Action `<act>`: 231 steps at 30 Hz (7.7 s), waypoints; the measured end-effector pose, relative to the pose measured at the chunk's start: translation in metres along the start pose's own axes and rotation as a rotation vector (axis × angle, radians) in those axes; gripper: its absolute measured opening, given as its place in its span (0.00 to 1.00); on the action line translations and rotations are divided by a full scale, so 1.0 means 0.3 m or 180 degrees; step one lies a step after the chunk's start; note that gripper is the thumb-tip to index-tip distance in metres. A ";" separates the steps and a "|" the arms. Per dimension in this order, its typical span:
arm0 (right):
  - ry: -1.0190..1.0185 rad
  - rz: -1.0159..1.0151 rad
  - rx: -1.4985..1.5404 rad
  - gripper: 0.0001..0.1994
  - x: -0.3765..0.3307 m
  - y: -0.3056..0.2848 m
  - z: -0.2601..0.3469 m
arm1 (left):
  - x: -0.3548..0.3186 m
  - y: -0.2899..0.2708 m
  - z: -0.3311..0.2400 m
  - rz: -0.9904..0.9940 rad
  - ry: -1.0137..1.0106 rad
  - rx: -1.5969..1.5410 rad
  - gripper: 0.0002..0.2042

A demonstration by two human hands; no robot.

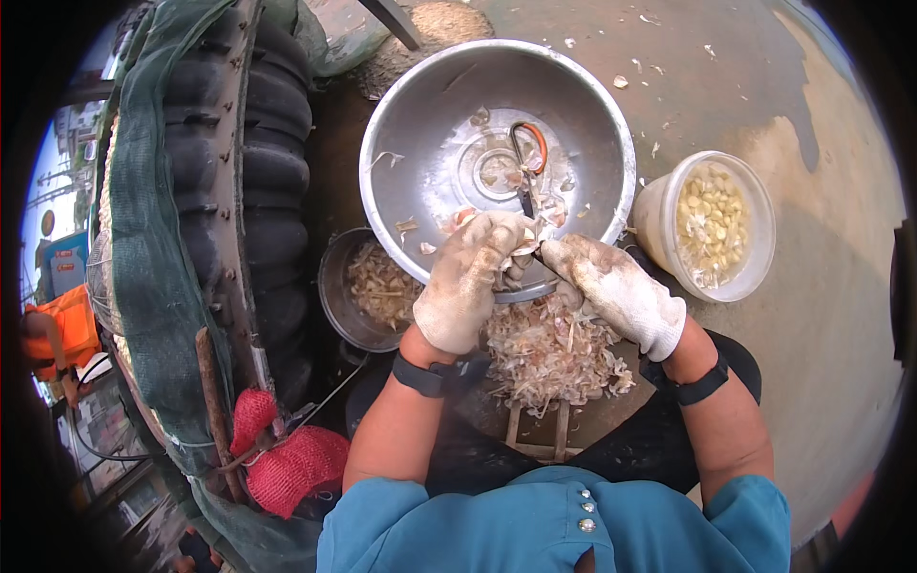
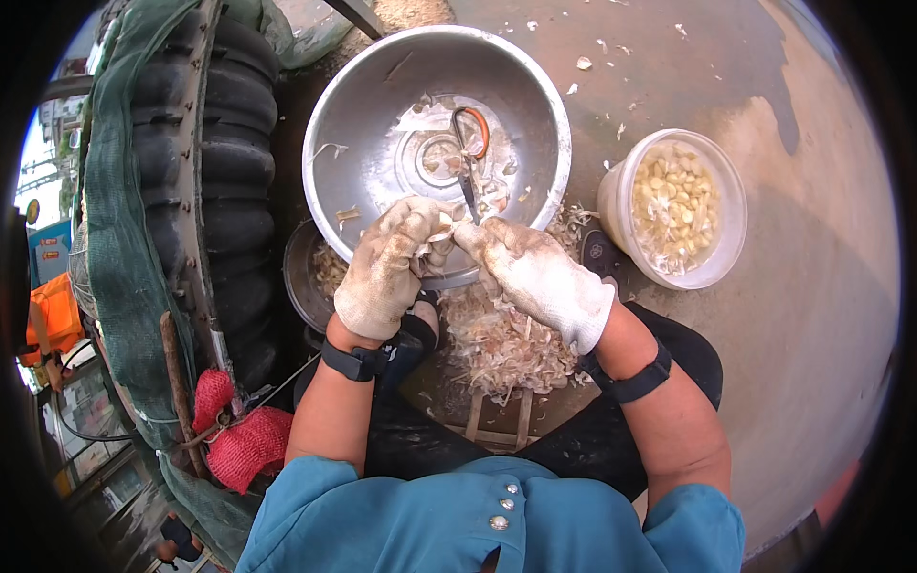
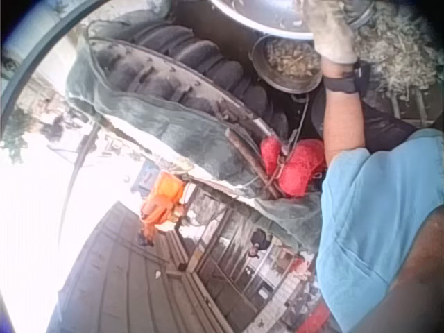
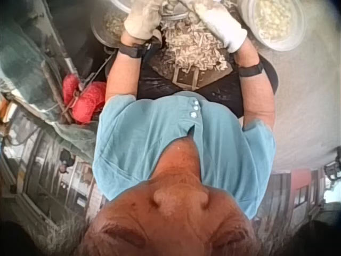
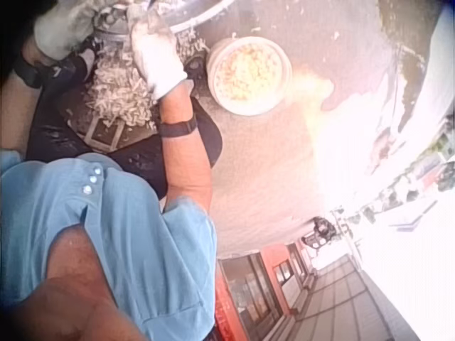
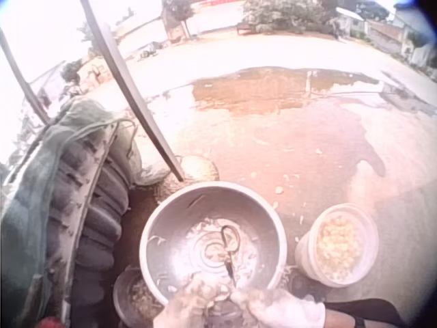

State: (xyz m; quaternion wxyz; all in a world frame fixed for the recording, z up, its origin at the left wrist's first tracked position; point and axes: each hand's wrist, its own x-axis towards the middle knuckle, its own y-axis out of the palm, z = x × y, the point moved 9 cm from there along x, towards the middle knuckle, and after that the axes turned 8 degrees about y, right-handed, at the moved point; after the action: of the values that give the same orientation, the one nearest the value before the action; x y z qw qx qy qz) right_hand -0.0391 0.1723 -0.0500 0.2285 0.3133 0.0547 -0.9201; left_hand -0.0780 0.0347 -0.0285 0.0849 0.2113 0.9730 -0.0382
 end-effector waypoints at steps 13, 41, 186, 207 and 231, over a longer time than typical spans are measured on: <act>-0.0194 -0.0126 0.0680 0.21 0.031 0.033 -0.022 | -0.009 0.004 0.009 -0.0038 -0.0157 -0.0143 0.18; 0.0143 -0.0443 0.0828 0.23 -0.007 -0.016 0.089 | 0.007 0.054 -0.057 0.0427 0.0741 0.0615 0.18; -0.0395 -0.1261 -0.1642 0.25 -0.047 -0.059 0.041 | 0.025 0.040 -0.060 0.0176 0.0683 0.1407 0.14; -0.0177 -0.1096 -0.2205 0.24 -0.040 -0.032 0.050 | 0.009 0.086 -0.031 0.0473 0.0988 0.2427 0.18; -0.0453 -0.0628 -0.2284 0.16 -0.049 0.017 0.049 | -0.007 0.060 0.016 0.0283 -0.0295 -0.0609 0.18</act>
State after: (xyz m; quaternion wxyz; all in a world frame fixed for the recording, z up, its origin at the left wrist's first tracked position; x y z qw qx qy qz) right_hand -0.0347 0.1697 -0.0291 0.2372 0.1418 0.3874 -0.8795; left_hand -0.0678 0.0496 -0.0336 0.1512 0.2432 0.9569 0.0490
